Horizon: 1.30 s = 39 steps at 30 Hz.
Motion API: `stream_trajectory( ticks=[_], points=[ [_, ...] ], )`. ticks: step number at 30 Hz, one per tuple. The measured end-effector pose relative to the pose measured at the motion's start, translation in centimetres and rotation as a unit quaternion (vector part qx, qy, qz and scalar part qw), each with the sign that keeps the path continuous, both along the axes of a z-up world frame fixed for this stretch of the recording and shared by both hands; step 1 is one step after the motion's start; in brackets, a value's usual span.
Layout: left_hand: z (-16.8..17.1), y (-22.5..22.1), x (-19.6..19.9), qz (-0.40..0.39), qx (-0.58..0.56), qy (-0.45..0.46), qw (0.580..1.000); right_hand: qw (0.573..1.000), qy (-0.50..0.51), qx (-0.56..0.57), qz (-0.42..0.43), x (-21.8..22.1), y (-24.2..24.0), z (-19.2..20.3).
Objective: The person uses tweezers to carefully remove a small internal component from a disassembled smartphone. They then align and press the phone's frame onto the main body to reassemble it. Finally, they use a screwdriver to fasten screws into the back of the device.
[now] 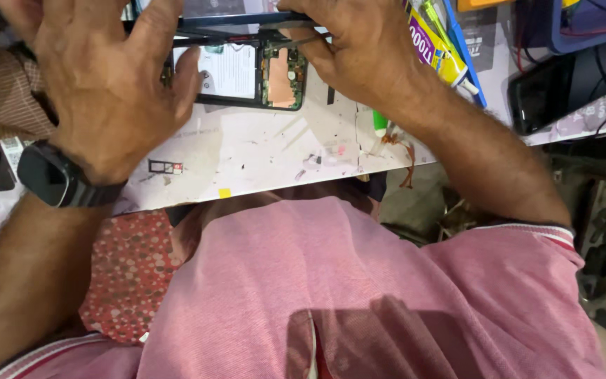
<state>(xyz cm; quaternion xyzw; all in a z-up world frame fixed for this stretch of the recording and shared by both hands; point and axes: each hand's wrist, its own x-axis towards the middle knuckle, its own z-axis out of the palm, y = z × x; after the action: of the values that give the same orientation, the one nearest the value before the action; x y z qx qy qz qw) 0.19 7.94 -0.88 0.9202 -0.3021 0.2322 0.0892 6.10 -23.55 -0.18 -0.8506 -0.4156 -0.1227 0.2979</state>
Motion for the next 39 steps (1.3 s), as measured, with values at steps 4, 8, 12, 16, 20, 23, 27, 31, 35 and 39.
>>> stream_trajectory(
  ticks=[4, 8, 12, 16, 20, 23, 27, 31, 35, 39],
  points=[
    [-0.9, 0.2, 0.8, -0.044, -0.035, 0.017, 0.998, 1.000, 0.018, -0.020, -0.003, -0.5, 0.1, 0.4],
    [-0.9, 0.3, 0.8, -0.077, -0.045, -0.038, 0.995, 0.999, 0.021, -0.034, -0.007, -1.1, -0.2, 0.8],
    [-1.0, 0.0, 1.4, -0.096, -0.058, -0.059, 0.992, 0.998, 0.040, -0.042, 0.000, -1.4, -0.7, 0.8],
    [-0.9, -0.1, 1.4, -0.106, -0.082, -0.059, 0.989, 0.999, 0.035, -0.022, 0.032, -1.5, -1.5, 0.7],
    [-0.9, 0.0, 1.2, -0.116, -0.110, -0.052, 0.986, 0.998, 0.048, -0.015, 0.048, -1.9, -1.9, 1.0],
    [-0.5, -0.2, 1.3, -0.125, -0.125, -0.049, 0.983, 0.996, 0.064, 0.001, 0.065, -1.9, -2.1, 1.3],
    [-0.2, 0.2, 0.8, -0.121, -0.124, -0.022, 0.985, 0.994, 0.110, -0.014, 0.009, -1.9, -3.1, 1.7],
    [0.3, 0.3, 0.9, -0.124, -0.102, -0.014, 0.987, 0.991, 0.088, -0.083, -0.062, -1.9, -4.2, 1.8],
    [0.8, 0.3, 0.7, -0.119, -0.065, -0.002, 0.991, 0.982, 0.092, -0.121, -0.112, -1.9, -4.3, 1.0],
    [1.0, 0.3, 0.6, -0.127, -0.056, 0.018, 0.990, 0.979, 0.055, -0.145, -0.133, -1.7, -3.9, 0.2]
  ],
)
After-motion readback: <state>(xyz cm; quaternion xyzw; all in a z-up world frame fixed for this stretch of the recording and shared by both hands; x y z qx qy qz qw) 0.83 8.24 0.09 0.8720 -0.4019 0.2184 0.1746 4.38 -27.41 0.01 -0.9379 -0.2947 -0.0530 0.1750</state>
